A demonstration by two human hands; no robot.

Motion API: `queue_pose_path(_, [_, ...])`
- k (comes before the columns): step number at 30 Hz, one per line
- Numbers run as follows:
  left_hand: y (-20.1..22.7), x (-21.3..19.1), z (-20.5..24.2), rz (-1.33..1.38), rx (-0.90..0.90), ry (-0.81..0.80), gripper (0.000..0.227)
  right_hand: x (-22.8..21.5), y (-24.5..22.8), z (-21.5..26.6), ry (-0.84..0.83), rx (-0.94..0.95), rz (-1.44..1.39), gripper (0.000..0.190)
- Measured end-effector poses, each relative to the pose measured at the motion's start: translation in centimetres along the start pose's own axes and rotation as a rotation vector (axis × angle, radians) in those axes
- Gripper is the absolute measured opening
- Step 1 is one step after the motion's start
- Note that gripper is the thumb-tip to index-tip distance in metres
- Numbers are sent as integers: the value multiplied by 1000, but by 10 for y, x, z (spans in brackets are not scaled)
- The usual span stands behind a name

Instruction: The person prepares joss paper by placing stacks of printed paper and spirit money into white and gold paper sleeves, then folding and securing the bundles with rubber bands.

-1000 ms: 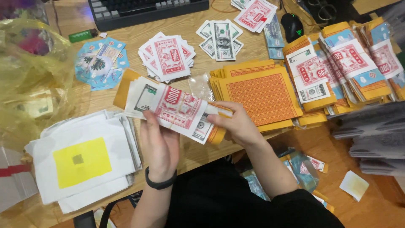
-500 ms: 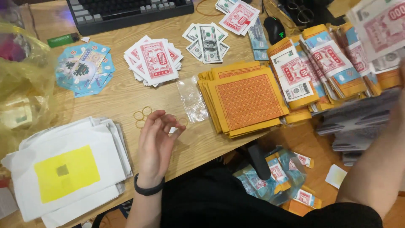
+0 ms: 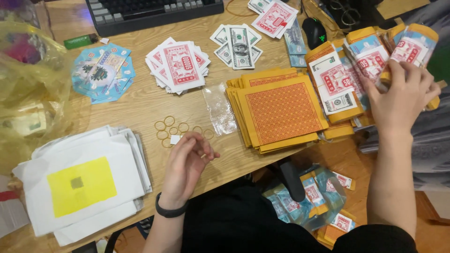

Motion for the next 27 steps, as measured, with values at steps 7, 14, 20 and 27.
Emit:
queue_pose_path(7, [-1,-2,3,-63,26,-22,13,-18,2,0,-57,37,-63,42])
queue_pose_path(14, [22,-3,26,-156,0,-98,11,-34,-95,19,-508,-483,-580,49])
queue_pose_path(20, [74,-16,55,-158,98,-177,5,-9,-114,42,-829,-596,-548,83])
queue_pose_path(27, [158,-66,90,-840,527,310,11,7,-121,64,-614,-643,-163,88])
Point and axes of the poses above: each hand's wrist, its own z-axis away from the middle knuckle, its own x-axis out of the palm, y = z × x, the point moved 1 cm from there along -z, towards the middle knuckle, and after that the axes turned 6 degrees about x, right-handed, at the moved point
